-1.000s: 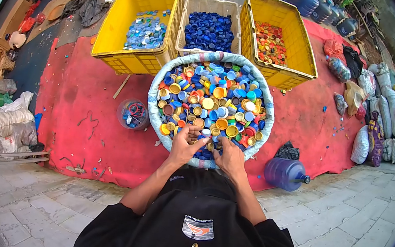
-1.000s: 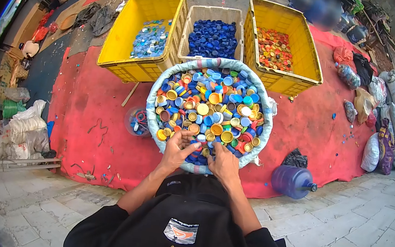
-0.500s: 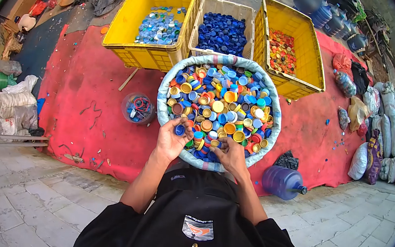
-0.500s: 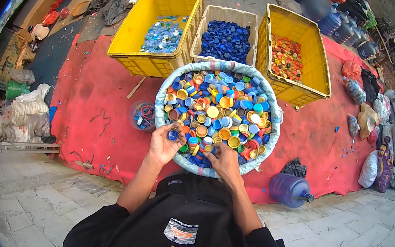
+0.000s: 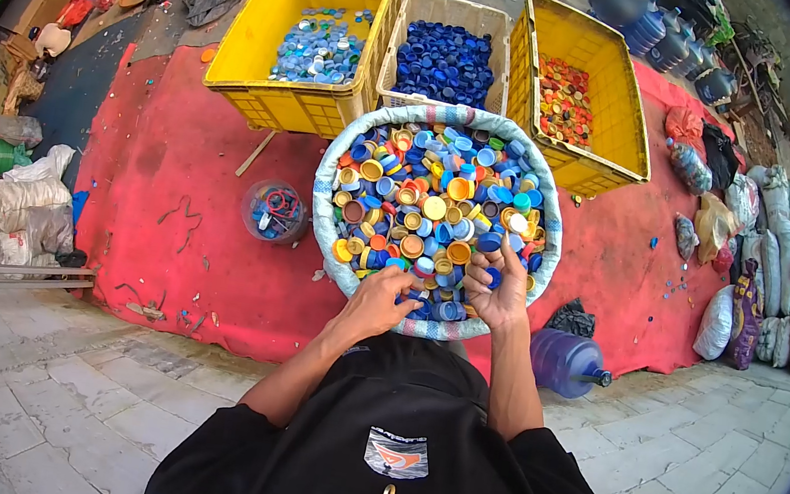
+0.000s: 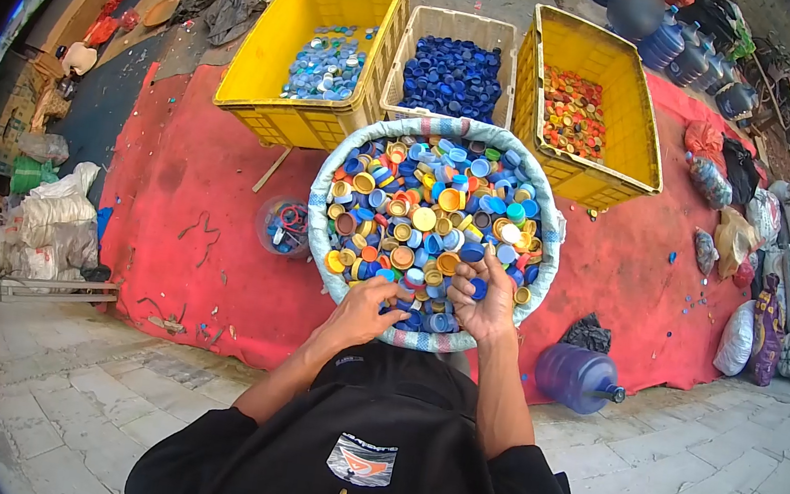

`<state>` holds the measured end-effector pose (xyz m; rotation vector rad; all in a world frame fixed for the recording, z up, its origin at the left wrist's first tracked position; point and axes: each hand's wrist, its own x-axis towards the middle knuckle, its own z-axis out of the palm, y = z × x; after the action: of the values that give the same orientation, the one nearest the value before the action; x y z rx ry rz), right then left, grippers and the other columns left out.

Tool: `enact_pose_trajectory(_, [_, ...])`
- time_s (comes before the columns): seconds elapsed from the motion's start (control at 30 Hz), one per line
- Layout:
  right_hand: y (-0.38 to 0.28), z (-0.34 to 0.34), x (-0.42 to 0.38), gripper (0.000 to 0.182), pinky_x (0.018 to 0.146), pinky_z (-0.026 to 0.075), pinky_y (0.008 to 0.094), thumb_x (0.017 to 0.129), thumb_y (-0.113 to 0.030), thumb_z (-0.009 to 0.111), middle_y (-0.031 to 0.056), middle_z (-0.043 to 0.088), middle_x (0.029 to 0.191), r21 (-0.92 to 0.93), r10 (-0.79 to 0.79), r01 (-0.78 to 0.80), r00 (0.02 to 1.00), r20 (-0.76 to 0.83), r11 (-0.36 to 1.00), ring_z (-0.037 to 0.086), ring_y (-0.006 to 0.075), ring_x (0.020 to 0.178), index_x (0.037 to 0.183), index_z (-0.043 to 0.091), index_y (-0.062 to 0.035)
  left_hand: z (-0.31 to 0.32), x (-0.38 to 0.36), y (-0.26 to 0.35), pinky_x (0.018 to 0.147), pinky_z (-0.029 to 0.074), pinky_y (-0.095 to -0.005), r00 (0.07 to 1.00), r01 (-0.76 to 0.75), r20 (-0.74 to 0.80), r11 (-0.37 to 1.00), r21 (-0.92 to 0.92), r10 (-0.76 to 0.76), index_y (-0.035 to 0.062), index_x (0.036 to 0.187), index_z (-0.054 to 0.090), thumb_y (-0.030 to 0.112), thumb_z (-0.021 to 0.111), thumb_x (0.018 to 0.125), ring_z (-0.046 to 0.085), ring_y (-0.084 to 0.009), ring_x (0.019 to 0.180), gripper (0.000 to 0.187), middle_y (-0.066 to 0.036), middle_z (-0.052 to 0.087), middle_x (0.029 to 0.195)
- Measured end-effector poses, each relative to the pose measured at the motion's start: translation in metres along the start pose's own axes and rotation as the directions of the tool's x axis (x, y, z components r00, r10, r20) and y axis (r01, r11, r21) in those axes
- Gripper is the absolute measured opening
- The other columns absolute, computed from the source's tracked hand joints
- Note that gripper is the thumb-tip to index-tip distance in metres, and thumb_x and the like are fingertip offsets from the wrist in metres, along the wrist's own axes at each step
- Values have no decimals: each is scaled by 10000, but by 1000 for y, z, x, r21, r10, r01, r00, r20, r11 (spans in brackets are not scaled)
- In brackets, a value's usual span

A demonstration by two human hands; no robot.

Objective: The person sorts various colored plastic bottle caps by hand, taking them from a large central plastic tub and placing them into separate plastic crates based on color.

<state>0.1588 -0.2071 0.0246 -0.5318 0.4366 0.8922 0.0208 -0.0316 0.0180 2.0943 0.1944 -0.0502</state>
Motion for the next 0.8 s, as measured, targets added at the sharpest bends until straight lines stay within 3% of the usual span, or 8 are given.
enact_pose_trajectory(0.03, [-2, -10, -1, 387, 490, 370, 221, 949, -414, 519, 67, 566, 780, 36, -16, 13, 995, 101, 999, 467, 103, 570, 993, 589, -36, 5, -2, -4, 760, 495, -381, 998, -40, 57, 998, 56, 36, 65, 1052, 664, 131, 753, 772, 616, -280, 852, 301, -122, 589, 909])
enact_pose_trajectory(0.13, [-1, -16, -12, 396, 569, 432, 284, 931, -354, 501, 123, 610, 880, 65, -149, 150, 989, -27, 987, 522, 170, 632, 1084, 576, 4, 11, -4, 3, 792, 497, -418, 992, -58, 123, 982, 179, 36, 67, 1046, 664, 137, 748, 783, 615, -319, 907, 285, -139, 582, 993])
enact_pose_trajectory(0.17, [-2, -25, -15, 434, 664, 486, 340, 911, -310, 492, 163, 623, 969, 102, -178, 173, 983, 45, 980, 572, 233, 730, 1166, 535, 38, 13, -4, 5, 804, 500, -439, 987, -33, 163, 974, 225, -5, 70, 1035, 662, 150, 751, 780, 606, -346, 951, 282, -153, 564, 1054])
enact_pose_trajectory(0.47, [-4, -48, -31, 414, 760, 516, 374, 913, -306, 503, 156, 619, 1054, 125, -319, 325, 945, -71, 937, 603, 240, 860, 1179, 531, 10, 22, 6, 1, 759, 503, -456, 962, -81, 270, 908, 411, -37, 57, 954, 662, 187, 727, 800, 611, -369, 907, 212, -155, 566, 1050])
enact_pose_trajectory(0.57, [-1, -52, -34, 404, 767, 510, 366, 908, -305, 514, 141, 622, 1046, 106, -318, 325, 945, -77, 940, 603, 233, 866, 1169, 543, 2, 14, 8, 10, 724, 495, -464, 969, -70, 246, 941, 331, -15, 32, 909, 645, 155, 703, 795, 616, -367, 879, 177, -186, 566, 963])
enact_pose_trajectory(0.67, [1, -50, -36, 393, 781, 496, 364, 887, -290, 539, 129, 630, 1041, 71, -307, 312, 949, -72, 948, 606, 233, 888, 1158, 559, -6, 17, 15, -3, 701, 483, -429, 982, -108, 165, 992, 71, 95, 29, 871, 630, 177, 716, 804, 605, -324, 832, 184, -162, 584, 883])
enact_pose_trajectory(0.7, [3, -49, -36, 393, 783, 494, 366, 882, -285, 546, 129, 631, 1041, 52, -309, 314, 948, -79, 948, 607, 234, 892, 1159, 560, -6, 16, 19, 1, 605, 459, -341, 990, -98, 92, 991, -93, 107, 34, 883, 612, 213, 724, 838, 587, -215, 720, 216, -98, 595, 799])
enact_pose_trajectory(0.8, [8, -45, -36, 459, 797, 486, 367, 829, -224, 567, 143, 618, 1097, -2, -314, 315, 944, -102, 949, 603, 244, 945, 1227, 520, -2, 2, 26, 11, 527, 409, -266, 887, 454, 360, 690, -563, -289, 51, 916, 588, 230, 709, 875, 556, -112, 637, 221, -39, 595, 772])
